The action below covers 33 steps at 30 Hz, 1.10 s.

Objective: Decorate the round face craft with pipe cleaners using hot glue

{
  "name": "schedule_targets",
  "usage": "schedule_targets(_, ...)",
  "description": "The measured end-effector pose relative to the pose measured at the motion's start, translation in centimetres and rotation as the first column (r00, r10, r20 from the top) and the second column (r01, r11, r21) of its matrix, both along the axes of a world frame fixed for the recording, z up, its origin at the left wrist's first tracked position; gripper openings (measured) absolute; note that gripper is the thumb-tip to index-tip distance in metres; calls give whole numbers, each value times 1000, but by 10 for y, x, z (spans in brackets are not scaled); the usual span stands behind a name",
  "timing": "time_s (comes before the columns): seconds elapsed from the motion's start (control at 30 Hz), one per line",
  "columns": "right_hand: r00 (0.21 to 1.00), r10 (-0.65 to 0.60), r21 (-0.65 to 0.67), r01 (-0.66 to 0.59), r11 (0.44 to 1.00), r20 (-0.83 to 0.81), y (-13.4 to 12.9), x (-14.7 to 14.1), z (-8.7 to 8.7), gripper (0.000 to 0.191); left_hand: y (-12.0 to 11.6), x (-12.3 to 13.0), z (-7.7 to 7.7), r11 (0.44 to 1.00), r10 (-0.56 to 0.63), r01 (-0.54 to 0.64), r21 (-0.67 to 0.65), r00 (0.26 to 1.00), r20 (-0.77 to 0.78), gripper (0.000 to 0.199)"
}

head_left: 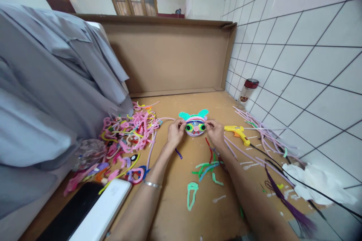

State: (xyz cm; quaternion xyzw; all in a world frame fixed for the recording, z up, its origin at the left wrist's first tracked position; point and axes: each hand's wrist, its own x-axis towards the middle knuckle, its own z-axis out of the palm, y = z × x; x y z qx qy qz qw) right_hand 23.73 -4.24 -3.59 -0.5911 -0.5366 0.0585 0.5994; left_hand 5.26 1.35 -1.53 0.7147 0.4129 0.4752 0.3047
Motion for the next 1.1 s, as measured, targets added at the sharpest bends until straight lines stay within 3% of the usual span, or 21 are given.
schedule_targets(0.13,998,19,5,-19,1000,-53,0,-1,2,18,-1,-1,1,1000,-12,12,19,1000,-17,13)
schedule_targets(0.4,935,100,-52,-125,991,-341,8,3,-1,18,1,-1,-1,999,-38,38,8,999,-5,11)
schedule_targets(0.67,855,238,-82,-308,948,-462,1,8,12,22,6,-5,-6,999,-24,25,46,999,-29,12)
schedule_targets(0.8,823,272,-45,-338,940,-499,0,9,15,27,5,-6,-5,998,-31,32,47,999,-21,11)
schedule_targets(0.9,838,269,-35,-323,946,-475,-1,8,17,28,5,-6,-4,998,-35,36,45,999,-26,12)
schedule_targets(1.1,948,236,-85,-259,962,-213,-7,3,22,19,4,-5,-3,999,-5,8,50,998,-59,12)
